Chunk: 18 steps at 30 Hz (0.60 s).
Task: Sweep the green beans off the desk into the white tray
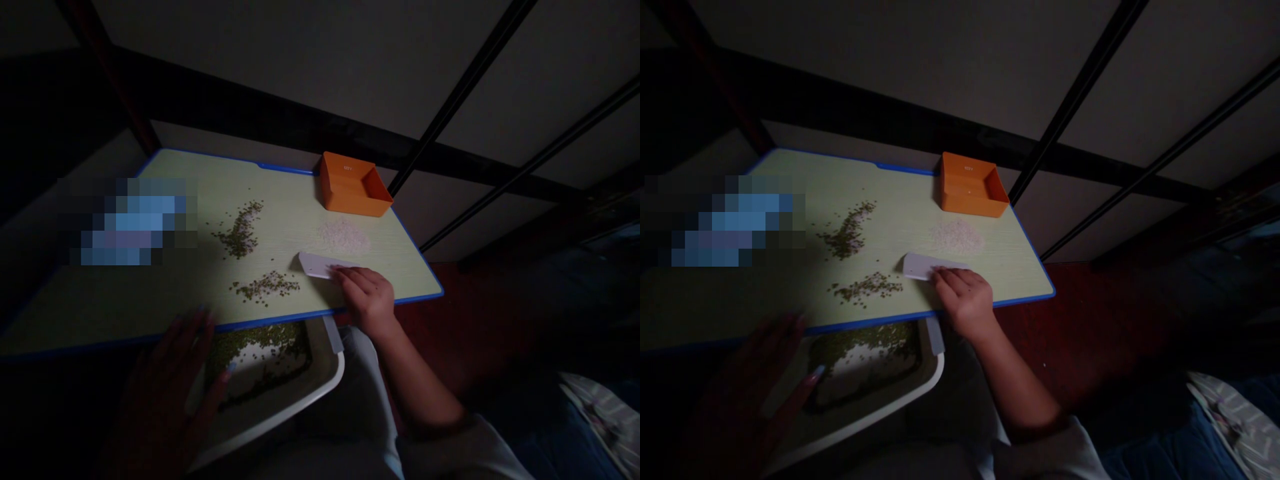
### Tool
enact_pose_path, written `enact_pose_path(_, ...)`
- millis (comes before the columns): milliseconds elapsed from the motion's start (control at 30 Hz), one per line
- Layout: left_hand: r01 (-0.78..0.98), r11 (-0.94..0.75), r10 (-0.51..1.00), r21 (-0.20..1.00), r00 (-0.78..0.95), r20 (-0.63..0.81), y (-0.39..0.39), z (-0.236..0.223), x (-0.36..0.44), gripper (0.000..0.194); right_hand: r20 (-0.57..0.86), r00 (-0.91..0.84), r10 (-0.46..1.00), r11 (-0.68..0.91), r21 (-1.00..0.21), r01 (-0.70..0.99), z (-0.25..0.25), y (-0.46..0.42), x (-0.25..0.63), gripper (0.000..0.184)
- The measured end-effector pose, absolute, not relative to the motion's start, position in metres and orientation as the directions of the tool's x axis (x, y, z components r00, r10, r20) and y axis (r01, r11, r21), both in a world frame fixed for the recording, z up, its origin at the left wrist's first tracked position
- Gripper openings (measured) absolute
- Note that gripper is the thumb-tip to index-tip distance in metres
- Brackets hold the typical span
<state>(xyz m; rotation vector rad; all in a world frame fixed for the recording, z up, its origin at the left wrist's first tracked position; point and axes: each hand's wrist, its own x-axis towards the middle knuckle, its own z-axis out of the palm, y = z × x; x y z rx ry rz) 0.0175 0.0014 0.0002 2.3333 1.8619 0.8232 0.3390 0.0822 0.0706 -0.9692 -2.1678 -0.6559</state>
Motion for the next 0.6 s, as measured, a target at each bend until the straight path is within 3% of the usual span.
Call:
enact_pose_path(200,0.896,-0.284,0.919,0.342,0.153,0.363,0.000,-0.001,0.016,0.071,0.749,-0.423,0.510,0.506,0.136,0.851,0.074,0.099,0.339,0.018)
enact_pose_path(600,0.895,-0.313,0.902,0.317,0.176,0.395,0.000,-0.002,0.015,0.069,0.743,-0.494,0.452,0.742,-0.005,0.671,0.074,0.069,0.334,0.022)
